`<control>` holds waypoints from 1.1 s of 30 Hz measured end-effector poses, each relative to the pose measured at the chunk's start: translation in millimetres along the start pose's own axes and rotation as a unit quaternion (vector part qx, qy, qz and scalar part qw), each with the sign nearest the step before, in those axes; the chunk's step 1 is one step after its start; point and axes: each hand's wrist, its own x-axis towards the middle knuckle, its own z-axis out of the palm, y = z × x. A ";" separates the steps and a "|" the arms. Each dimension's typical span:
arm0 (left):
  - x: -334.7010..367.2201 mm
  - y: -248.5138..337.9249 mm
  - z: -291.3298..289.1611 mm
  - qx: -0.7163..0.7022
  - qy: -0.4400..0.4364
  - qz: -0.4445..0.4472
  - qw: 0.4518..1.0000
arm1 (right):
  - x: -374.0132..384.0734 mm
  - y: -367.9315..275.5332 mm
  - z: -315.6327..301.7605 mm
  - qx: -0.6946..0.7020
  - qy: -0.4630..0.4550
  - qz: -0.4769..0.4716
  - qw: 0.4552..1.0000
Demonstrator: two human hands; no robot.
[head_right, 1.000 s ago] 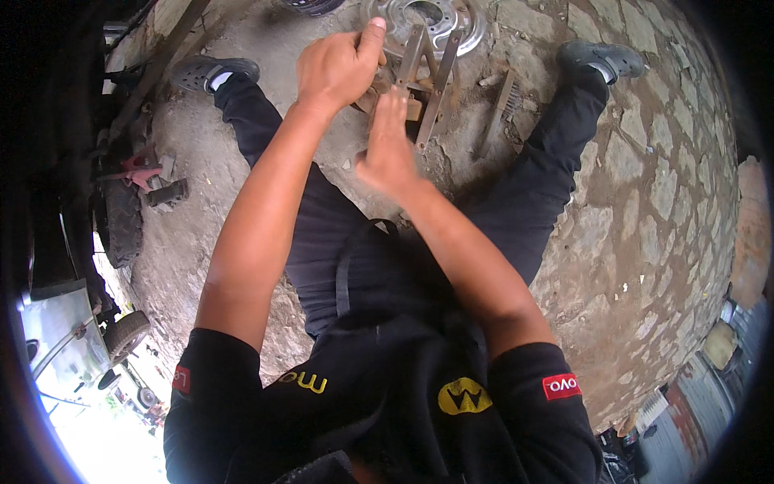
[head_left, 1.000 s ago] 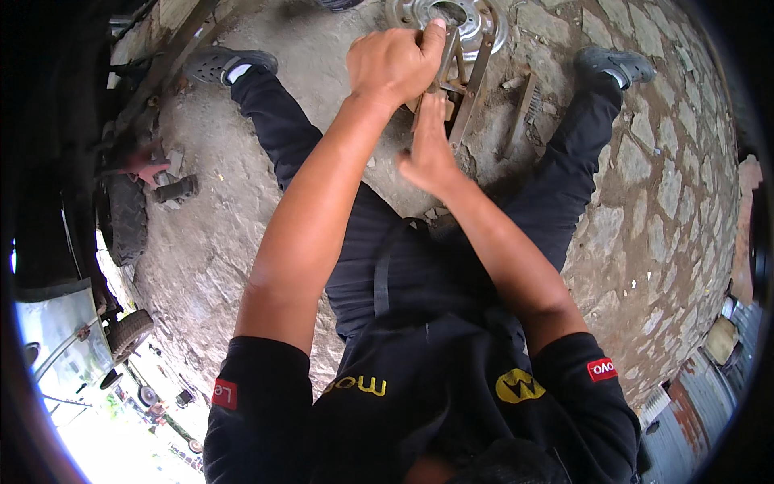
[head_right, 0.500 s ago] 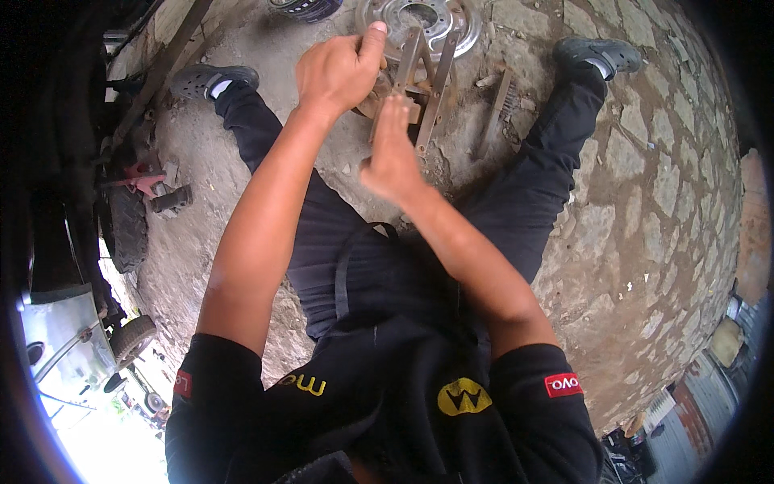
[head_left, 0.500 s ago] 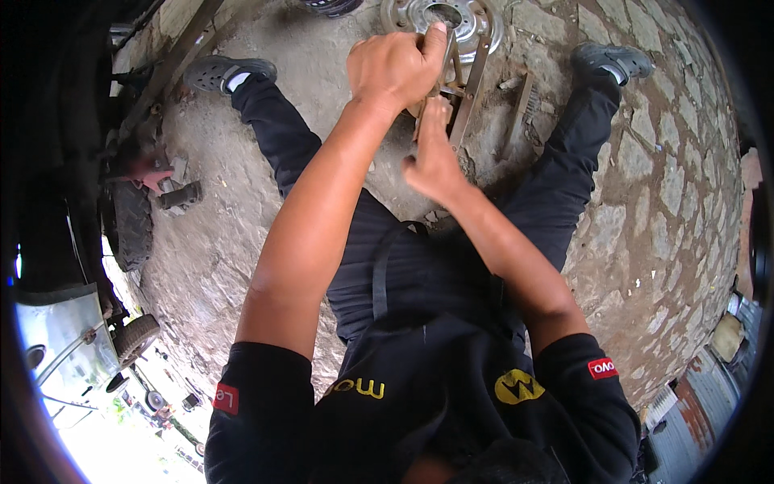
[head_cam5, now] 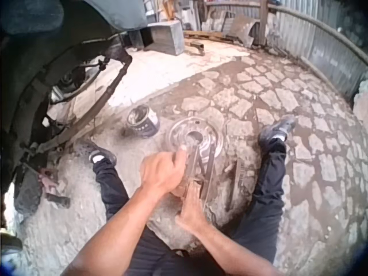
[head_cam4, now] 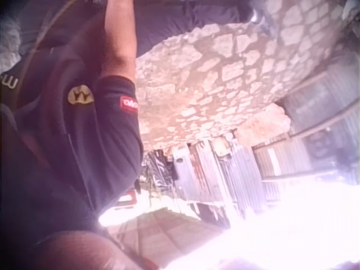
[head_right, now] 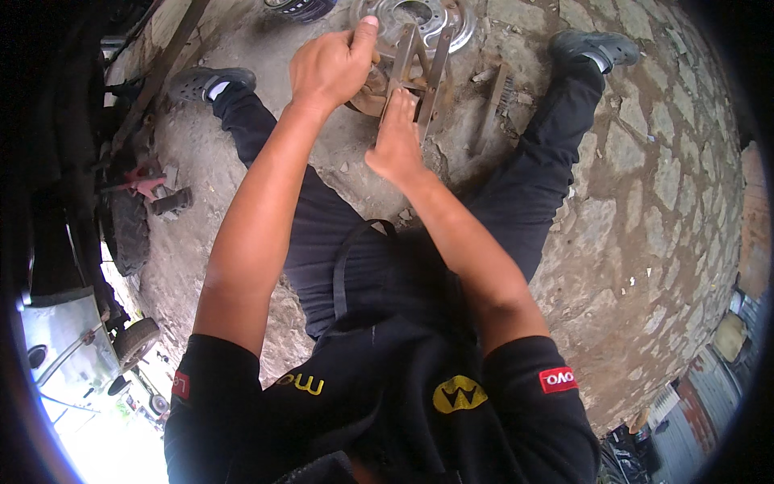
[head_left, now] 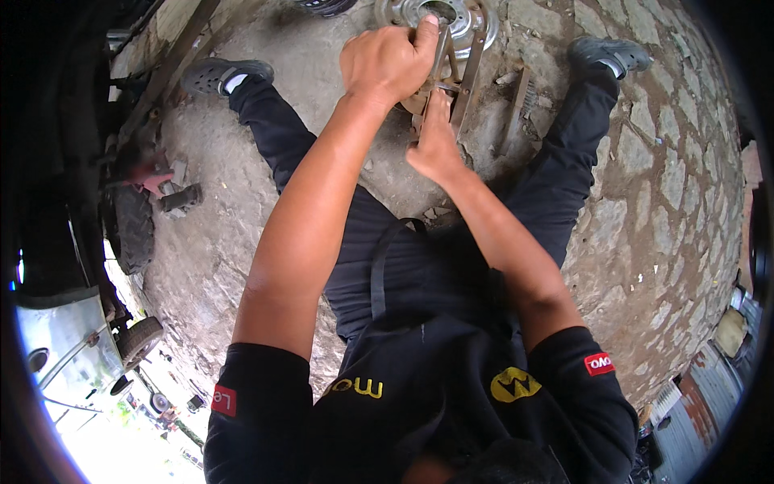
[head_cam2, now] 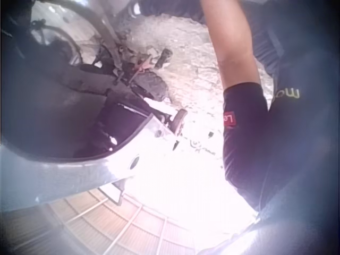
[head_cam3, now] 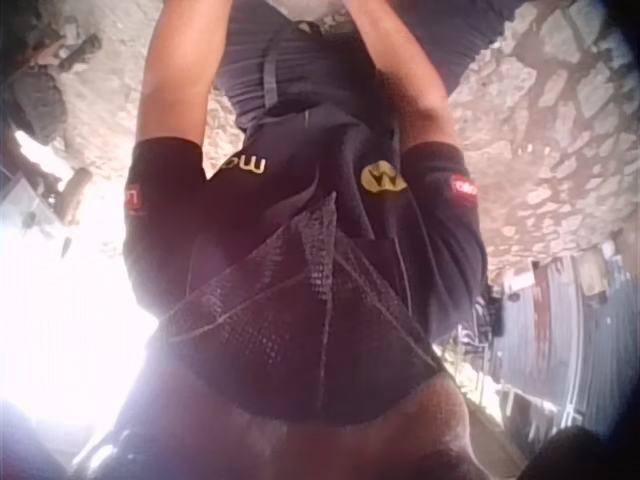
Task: The person sits on the ground and scrubs a circular metal part with a small abrasive block, then flips it over and continues scrubbing. The person also scrubs a rectangular metal bracket with the same abrasive block.
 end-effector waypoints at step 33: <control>-1.0 1.8 -2.0 0.005 0.006 0.014 1.000 | 19.1 5.9 -42.8 0.054 -0.059 -0.168 0.983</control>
